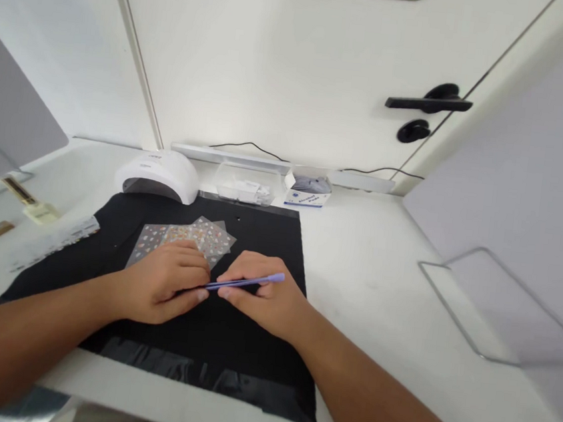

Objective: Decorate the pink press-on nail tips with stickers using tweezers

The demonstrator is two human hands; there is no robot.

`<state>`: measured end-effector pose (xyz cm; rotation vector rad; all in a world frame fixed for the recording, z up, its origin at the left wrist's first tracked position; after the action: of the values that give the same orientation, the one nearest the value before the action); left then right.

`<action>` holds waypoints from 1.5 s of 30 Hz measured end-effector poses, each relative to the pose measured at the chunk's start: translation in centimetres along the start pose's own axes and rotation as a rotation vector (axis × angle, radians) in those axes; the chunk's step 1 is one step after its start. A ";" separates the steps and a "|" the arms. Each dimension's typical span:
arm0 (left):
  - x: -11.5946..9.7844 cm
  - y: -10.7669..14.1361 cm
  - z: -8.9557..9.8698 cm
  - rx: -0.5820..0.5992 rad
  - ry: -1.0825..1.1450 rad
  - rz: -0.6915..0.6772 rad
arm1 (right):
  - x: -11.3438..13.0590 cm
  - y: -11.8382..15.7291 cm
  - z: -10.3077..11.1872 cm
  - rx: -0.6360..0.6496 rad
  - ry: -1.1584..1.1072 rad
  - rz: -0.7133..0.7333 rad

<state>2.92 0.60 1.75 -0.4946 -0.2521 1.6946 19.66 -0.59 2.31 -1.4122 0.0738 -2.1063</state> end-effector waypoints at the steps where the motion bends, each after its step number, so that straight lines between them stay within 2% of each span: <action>1: 0.0 0.0 -0.1 -0.001 0.006 0.001 | 0.0 0.0 0.0 0.001 -0.004 -0.001; 17: -0.5 0.1 0.0 -0.031 0.004 -0.031 | 0.2 0.2 -0.4 0.045 0.017 -0.040; 24: -0.3 0.2 -0.3 -0.009 0.016 0.000 | 0.1 0.1 -0.5 0.062 0.017 -0.070; 45: -0.2 0.3 -0.2 0.002 0.025 -0.025 | 0.0 0.0 -0.5 0.076 -0.041 -0.052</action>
<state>2.78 0.30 1.49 -0.5094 -0.2374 1.6632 19.26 -0.74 2.08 -1.4260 -0.0590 -2.0979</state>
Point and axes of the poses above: each hand's wrist, its own y-axis away from the middle knuckle, its own z-axis out of the back of the hand, x = y × z, the point moved 4 cm from there along -y, towards the middle knuckle, and after that the axes turned 9 degrees about -z, right-handed, at the moved point
